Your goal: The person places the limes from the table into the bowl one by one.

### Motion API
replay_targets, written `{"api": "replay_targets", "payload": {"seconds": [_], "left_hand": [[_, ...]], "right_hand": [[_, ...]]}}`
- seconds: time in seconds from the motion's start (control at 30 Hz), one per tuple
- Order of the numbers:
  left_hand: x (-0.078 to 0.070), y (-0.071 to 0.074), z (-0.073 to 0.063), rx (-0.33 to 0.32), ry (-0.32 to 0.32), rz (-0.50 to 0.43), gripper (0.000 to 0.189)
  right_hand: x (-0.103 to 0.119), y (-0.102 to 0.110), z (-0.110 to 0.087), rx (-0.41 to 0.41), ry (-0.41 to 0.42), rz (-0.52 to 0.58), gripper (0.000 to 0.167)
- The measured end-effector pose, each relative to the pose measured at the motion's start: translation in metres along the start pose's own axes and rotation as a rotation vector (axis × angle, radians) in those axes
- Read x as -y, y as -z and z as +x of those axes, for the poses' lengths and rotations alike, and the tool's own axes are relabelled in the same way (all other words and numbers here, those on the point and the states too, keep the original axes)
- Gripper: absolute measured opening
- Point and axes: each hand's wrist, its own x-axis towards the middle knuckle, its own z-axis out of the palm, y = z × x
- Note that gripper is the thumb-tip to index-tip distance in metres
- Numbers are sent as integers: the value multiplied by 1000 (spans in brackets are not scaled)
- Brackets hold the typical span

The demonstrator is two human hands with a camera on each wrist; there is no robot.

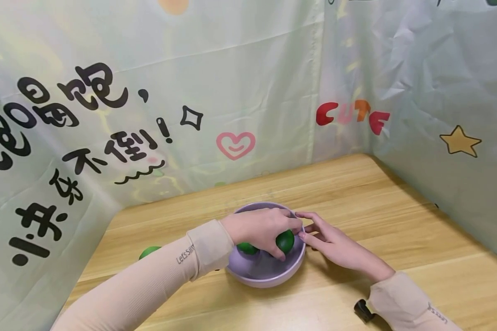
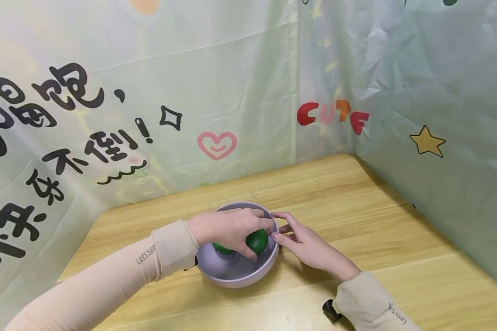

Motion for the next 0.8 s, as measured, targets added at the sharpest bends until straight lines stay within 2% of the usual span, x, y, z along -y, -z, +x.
{"api": "replay_targets", "payload": {"seconds": [0.27, 0.63, 0.8], "left_hand": [[4, -8, 4, 11, 3, 0, 59], [2, -14, 4, 60, 33, -20, 53], [1, -16, 4, 63, 29, -27, 49]], "right_hand": [[0, 0, 0, -3, 10, -2, 54], [0, 4, -1, 36, 35, -9, 52], [-2, 5, -1, 51, 41, 5, 53]]}}
